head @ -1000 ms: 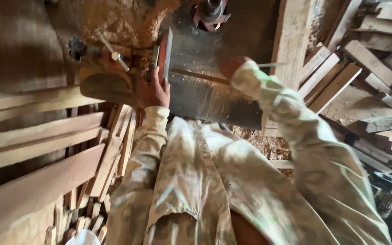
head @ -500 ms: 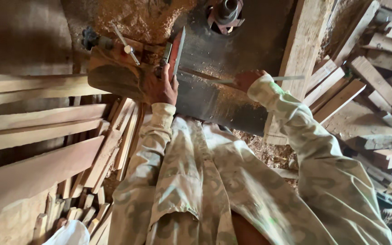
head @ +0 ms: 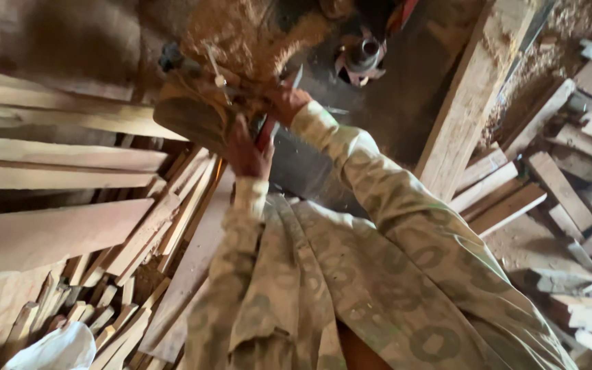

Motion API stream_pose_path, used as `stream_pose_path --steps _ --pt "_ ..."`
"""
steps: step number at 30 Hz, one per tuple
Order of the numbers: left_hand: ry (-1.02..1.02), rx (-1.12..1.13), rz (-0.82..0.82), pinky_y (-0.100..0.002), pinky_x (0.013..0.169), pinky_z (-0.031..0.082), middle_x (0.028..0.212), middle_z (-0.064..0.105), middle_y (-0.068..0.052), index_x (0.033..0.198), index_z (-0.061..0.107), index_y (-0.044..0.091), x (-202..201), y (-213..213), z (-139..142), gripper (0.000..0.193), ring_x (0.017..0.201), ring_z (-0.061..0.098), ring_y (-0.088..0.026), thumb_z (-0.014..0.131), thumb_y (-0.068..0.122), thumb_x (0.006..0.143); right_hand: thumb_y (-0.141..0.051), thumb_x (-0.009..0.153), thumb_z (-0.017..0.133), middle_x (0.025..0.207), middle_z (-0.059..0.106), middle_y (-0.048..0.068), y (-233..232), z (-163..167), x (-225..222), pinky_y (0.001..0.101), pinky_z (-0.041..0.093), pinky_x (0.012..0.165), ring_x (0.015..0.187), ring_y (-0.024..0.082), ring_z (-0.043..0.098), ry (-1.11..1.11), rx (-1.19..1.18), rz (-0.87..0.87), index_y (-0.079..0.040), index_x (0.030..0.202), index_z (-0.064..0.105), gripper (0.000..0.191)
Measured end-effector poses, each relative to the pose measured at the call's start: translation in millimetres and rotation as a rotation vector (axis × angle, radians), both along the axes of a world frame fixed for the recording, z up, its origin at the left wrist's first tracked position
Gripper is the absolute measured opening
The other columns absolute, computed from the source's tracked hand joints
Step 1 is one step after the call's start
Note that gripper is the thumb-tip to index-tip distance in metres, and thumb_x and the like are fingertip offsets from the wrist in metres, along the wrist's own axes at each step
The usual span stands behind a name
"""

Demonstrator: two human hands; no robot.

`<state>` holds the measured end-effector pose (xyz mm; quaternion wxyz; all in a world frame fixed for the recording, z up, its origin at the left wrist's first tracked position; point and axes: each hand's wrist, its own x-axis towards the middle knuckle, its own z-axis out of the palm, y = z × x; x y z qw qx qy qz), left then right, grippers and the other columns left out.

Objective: The person adjusts the fence on a table saw using a metal ruler and a T-handle wrench, then clears sawdust from the table surface. The person also briefly handles a small metal piece and a bolt on the saw table.

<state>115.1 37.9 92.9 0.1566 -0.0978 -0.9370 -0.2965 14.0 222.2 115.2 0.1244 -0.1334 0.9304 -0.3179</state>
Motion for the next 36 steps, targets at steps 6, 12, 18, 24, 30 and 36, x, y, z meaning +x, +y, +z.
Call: stream_pose_path --steps 6,12,18,24,30,36 --pt "-0.294 -0.108 0.151 -0.054 0.092 0.051 0.128 0.061 -0.027 0.136 0.053 0.002 16 -8 -30 0.081 0.112 0.061 -0.048 0.090 0.041 0.076 -0.045 0.099 0.061 0.112 0.072 0.015 -8 -12 -2 0.0520 0.057 0.063 0.084 0.038 0.072 0.183 0.113 0.083 -0.011 0.128 0.060 0.045" --pt "-0.221 -0.167 0.112 -0.053 0.083 0.052 0.111 0.065 -0.027 0.127 0.056 -0.002 19 -8 -35 0.069 0.099 0.064 -0.047 0.086 0.044 0.084 -0.040 0.102 0.058 0.122 0.068 0.013 -11 -17 6 0.0514 0.058 0.065 0.086 0.036 0.073 0.130 0.082 0.056 -0.013 0.135 0.056 0.043" --pt "-0.330 -0.136 0.176 -0.055 0.072 0.051 0.098 0.064 -0.021 0.107 0.055 0.004 42 29 -8 0.054 0.087 0.064 -0.046 0.087 0.042 0.084 -0.038 0.100 0.062 0.126 0.065 0.010 22 -8 30 0.0495 0.059 0.064 0.089 0.036 0.073 0.233 0.094 0.088 -0.013 0.127 0.058 0.037" --pt "-0.325 -0.107 0.036 -0.052 0.067 0.054 0.096 0.064 -0.017 0.101 0.054 0.010 104 92 9 0.050 0.083 0.066 -0.041 0.087 0.042 0.081 -0.033 0.097 0.066 0.123 0.065 0.012 100 7 102 0.0501 0.058 0.062 0.084 0.037 0.073 0.037 0.106 0.105 -0.010 0.129 0.058 0.040" --pt "-0.409 -0.058 -0.041 -0.049 0.063 0.056 0.109 0.063 -0.019 0.120 0.056 0.006 128 123 27 0.060 0.084 0.069 -0.041 0.082 0.040 0.079 -0.033 0.099 0.068 0.114 0.066 0.013 135 23 145 0.0512 0.057 0.067 0.083 0.040 0.071 -0.013 0.192 0.036 -0.014 0.130 0.060 0.037" --pt "-0.414 -0.070 -0.051 -0.049 0.064 0.057 0.105 0.064 -0.017 0.116 0.055 0.008 127 124 33 0.056 0.081 0.069 -0.041 0.082 0.042 0.081 -0.028 0.093 0.068 0.124 0.066 0.015 134 27 148 0.0526 0.055 0.061 0.077 0.040 0.070 0.112 0.128 0.015 -0.010 0.120 0.060 0.033"
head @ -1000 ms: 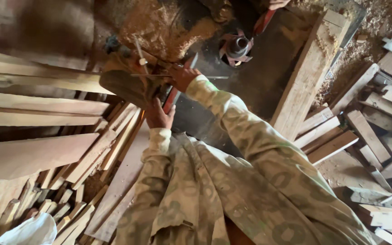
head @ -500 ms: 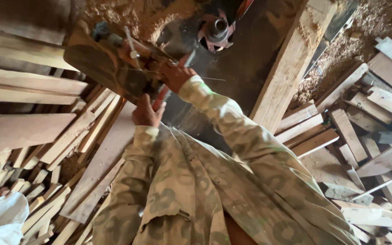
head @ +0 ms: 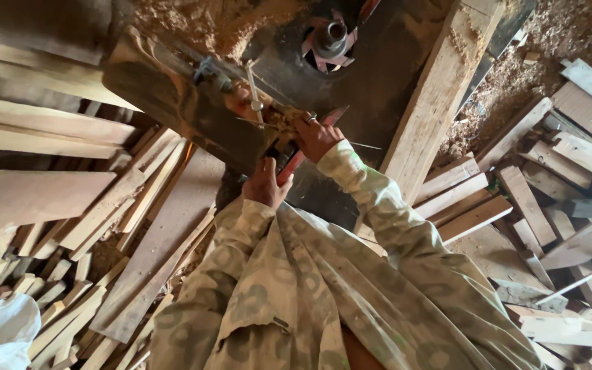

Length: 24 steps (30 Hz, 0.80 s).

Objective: The person adjusts the fence on a table saw using a metal ruler and a T-handle wrench, then clears sawdust from the table surface. The person also briefly handles a small metal piece and a bolt on the saw table.

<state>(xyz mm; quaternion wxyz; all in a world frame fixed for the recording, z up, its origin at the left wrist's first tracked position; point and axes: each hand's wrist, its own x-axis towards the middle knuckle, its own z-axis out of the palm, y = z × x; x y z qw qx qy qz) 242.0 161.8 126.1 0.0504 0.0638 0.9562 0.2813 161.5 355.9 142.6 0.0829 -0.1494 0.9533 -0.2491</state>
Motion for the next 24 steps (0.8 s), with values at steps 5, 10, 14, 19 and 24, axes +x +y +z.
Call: stream_pose_path --steps 5,10,14,19,24 --pt "0.019 0.036 -0.045 -0.048 0.064 0.057 0.103 0.065 -0.016 0.110 0.054 0.009 0 -3 -6 0.050 0.082 0.069 -0.041 0.081 0.041 0.082 -0.028 0.101 0.065 0.120 0.066 0.013 0 7 -1 0.0515 0.056 0.065 0.082 0.039 0.071 -0.023 0.014 0.004 -0.011 0.118 0.059 0.025" --pt "0.064 0.077 -0.092 -0.048 0.066 0.057 0.103 0.065 -0.018 0.117 0.055 0.006 0 -11 -10 0.055 0.082 0.069 -0.040 0.080 0.040 0.083 -0.028 0.101 0.065 0.116 0.068 0.013 -5 16 1 0.0515 0.056 0.063 0.080 0.039 0.071 0.001 -0.029 -0.027 -0.011 0.118 0.062 0.024" --pt "0.035 0.185 -0.141 -0.049 0.069 0.057 0.103 0.067 -0.020 0.123 0.054 0.004 0 -20 -14 0.060 0.084 0.068 -0.042 0.081 0.038 0.082 -0.031 0.102 0.065 0.111 0.069 0.013 -7 22 1 0.0512 0.056 0.064 0.079 0.039 0.071 -0.061 -0.008 -0.045 -0.011 0.119 0.063 0.026" --pt "0.037 0.288 -0.186 -0.050 0.077 0.057 0.103 0.070 -0.024 0.128 0.054 0.001 4 -39 -32 0.067 0.089 0.069 -0.044 0.081 0.042 0.082 -0.029 0.100 0.064 0.112 0.070 0.015 -8 22 -1 0.0505 0.056 0.062 0.078 0.039 0.071 -0.008 -0.063 -0.040 -0.008 0.118 0.063 0.028" --pt "0.086 0.299 -0.173 -0.053 0.080 0.055 0.106 0.067 -0.031 0.124 0.055 -0.007 26 -52 -65 0.075 0.094 0.066 -0.049 0.082 0.048 0.081 -0.030 0.102 0.061 0.094 0.073 0.015 -18 12 7 0.0496 0.056 0.065 0.080 0.037 0.071 -0.112 -0.146 -0.130 -0.013 0.112 0.067 0.021"
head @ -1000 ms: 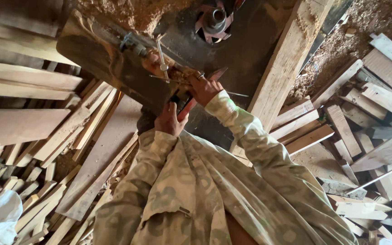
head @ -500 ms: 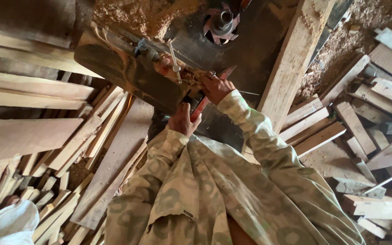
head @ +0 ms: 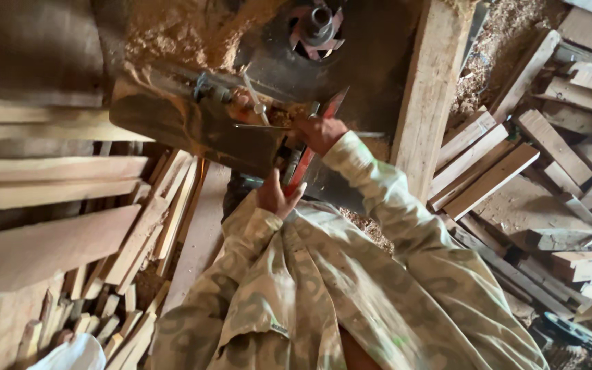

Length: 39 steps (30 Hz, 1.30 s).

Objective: The person adjusts the fence on a table saw using a metal ruler and a T-handle wrench, then clears sawdust from the table surface. The person also briefly handles a small metal piece and a bolt on the saw table.

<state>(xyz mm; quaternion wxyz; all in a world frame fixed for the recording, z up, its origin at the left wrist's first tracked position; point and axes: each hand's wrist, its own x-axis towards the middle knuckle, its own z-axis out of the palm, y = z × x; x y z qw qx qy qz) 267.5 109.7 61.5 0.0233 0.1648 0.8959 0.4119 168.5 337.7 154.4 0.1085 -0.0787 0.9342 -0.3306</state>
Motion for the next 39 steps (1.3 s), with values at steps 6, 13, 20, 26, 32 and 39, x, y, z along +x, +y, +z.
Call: stream_pose_path --steps 6,13,20,26,32,39 --pt "-0.091 -0.111 -0.066 -0.053 0.085 0.054 0.103 0.069 -0.028 0.115 0.063 -0.003 0 -1 -20 0.066 0.095 0.067 -0.048 0.084 0.050 0.081 -0.041 0.102 0.066 0.084 0.071 0.017 -7 -3 21 0.0496 0.055 0.066 0.077 0.037 0.071 -0.054 -0.132 -0.101 -0.014 0.113 0.068 0.030" --pt "-0.057 -0.148 0.032 -0.053 0.081 0.057 0.110 0.072 -0.023 0.130 0.065 0.003 -12 14 -8 0.068 0.094 0.070 -0.044 0.081 0.041 0.076 -0.045 0.089 0.076 0.084 0.073 0.013 -19 -11 30 0.0465 0.057 0.065 0.075 0.035 0.072 0.057 -0.253 -0.157 -0.014 0.115 0.069 0.041" --pt "0.029 -0.225 0.044 -0.055 0.077 0.056 0.101 0.071 -0.023 0.120 0.064 0.002 5 25 -24 0.064 0.089 0.069 -0.046 0.082 0.047 0.079 -0.045 0.091 0.077 0.082 0.074 0.011 2 -22 39 0.0470 0.057 0.067 0.075 0.034 0.072 -0.040 -0.140 -0.096 -0.018 0.111 0.072 0.034" --pt "0.090 -0.143 0.053 -0.059 0.064 0.051 0.079 0.066 -0.024 0.091 0.061 0.002 57 82 -44 0.054 0.071 0.065 -0.048 0.084 0.049 0.077 -0.039 0.090 0.079 0.078 0.071 0.007 46 -4 78 0.0397 0.056 0.058 0.067 0.026 0.072 0.105 -0.219 -0.113 -0.017 0.122 0.070 0.040" --pt "-0.106 -0.120 0.028 -0.058 0.064 0.053 0.075 0.067 -0.022 0.086 0.065 0.002 66 90 -22 0.055 0.069 0.065 -0.047 0.083 0.053 0.073 -0.033 0.085 0.084 0.064 0.066 0.005 53 -5 96 0.0353 0.052 0.053 0.056 0.019 0.067 0.007 -0.150 -0.209 -0.016 0.108 0.076 0.029" --pt "-0.207 -0.143 -0.084 -0.055 0.066 0.055 0.073 0.067 -0.023 0.075 0.071 0.003 54 81 -19 0.057 0.068 0.067 -0.044 0.081 0.059 0.070 -0.033 0.082 0.087 0.068 0.066 0.004 41 -5 98 0.0342 0.052 0.054 0.056 0.018 0.065 0.019 -0.171 -0.321 -0.015 0.102 0.075 0.030"
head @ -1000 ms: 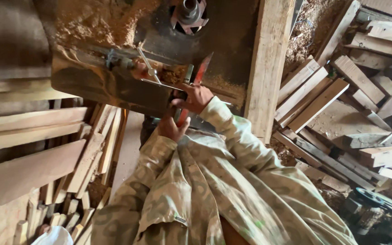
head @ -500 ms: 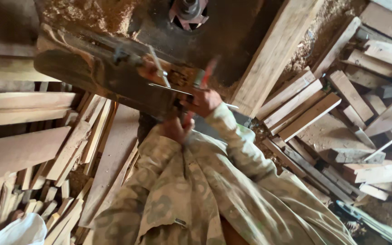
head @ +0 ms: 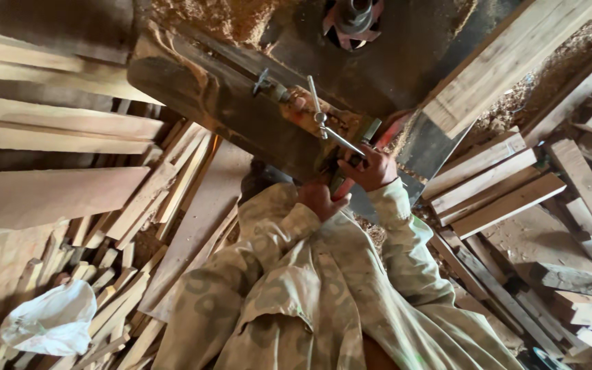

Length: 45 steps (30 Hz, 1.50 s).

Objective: The person adjusts the fence on a table saw using a metal ruler and a T-handle wrench, then clears sawdust from the table surface. The person also briefly handles a small metal piece and a bolt on the saw table.

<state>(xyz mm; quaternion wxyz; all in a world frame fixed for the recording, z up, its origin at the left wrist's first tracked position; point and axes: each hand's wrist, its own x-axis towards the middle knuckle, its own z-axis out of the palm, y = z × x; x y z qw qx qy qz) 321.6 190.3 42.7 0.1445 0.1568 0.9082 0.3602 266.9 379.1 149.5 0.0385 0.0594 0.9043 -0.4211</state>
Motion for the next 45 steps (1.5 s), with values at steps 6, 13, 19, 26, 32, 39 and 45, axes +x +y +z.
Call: stream_pose_path --steps 6,13,19,26,32,39,45 --pt "-0.075 -0.137 -0.051 -0.059 0.062 0.049 0.061 0.064 -0.023 0.057 0.069 0.005 8 -4 -23 0.059 0.060 0.063 -0.044 0.079 0.061 0.072 -0.036 0.083 0.083 0.078 0.070 0.009 -15 -25 10 0.0409 0.055 0.059 0.065 0.029 0.068 0.088 0.132 -0.106 -0.015 0.099 0.073 0.028" --pt "-0.106 0.202 -0.181 -0.053 0.085 0.054 0.108 0.069 -0.029 0.120 0.066 -0.005 -22 -14 13 0.070 0.097 0.065 -0.046 0.078 0.038 0.066 -0.024 0.083 0.077 0.092 0.064 0.013 -42 -45 22 0.0480 0.053 0.068 0.080 0.038 0.066 0.178 0.154 -0.311 -0.010 0.098 0.062 0.026" --pt "-0.074 0.168 -0.271 -0.054 0.093 0.050 0.118 0.062 -0.034 0.131 0.053 -0.010 -31 -14 21 0.085 0.108 0.059 -0.051 0.083 0.034 0.064 -0.023 0.078 0.077 0.095 0.064 0.015 -45 -48 21 0.0515 0.052 0.069 0.081 0.041 0.064 0.143 0.148 -0.307 -0.007 0.102 0.060 0.033" --pt "-0.277 0.078 -0.216 -0.055 0.092 0.051 0.110 0.066 -0.028 0.123 0.060 -0.002 -24 -11 20 0.065 0.104 0.061 -0.048 0.078 0.030 0.069 -0.022 0.078 0.077 0.100 0.065 0.018 -40 -43 19 0.0510 0.052 0.069 0.083 0.042 0.064 0.098 0.114 -0.281 -0.006 0.099 0.059 0.032" --pt "-0.075 0.175 -0.112 -0.052 0.099 0.051 0.125 0.062 -0.034 0.134 0.054 -0.008 -14 -7 24 0.076 0.115 0.061 -0.051 0.079 0.027 0.071 -0.021 0.086 0.075 0.098 0.063 0.017 -32 -31 15 0.0510 0.053 0.070 0.084 0.042 0.065 0.059 0.060 -0.200 -0.006 0.100 0.057 0.027" --pt "0.155 0.054 0.130 -0.048 0.087 0.057 0.122 0.068 -0.029 0.138 0.056 -0.004 8 9 13 0.081 0.107 0.069 -0.044 0.082 0.044 0.078 -0.028 0.093 0.073 0.123 0.065 0.024 -4 -61 29 0.0499 0.055 0.066 0.083 0.042 0.068 0.330 0.120 0.064 0.003 0.133 0.052 0.054" --pt "0.295 -0.103 0.356 -0.049 0.082 0.058 0.110 0.072 -0.020 0.126 0.063 0.006 20 31 22 0.063 0.096 0.071 -0.040 0.083 0.050 0.085 -0.029 0.097 0.072 0.117 0.069 0.025 28 -73 8 0.0502 0.057 0.062 0.078 0.042 0.071 0.299 0.037 0.361 -0.003 0.137 0.051 0.053"
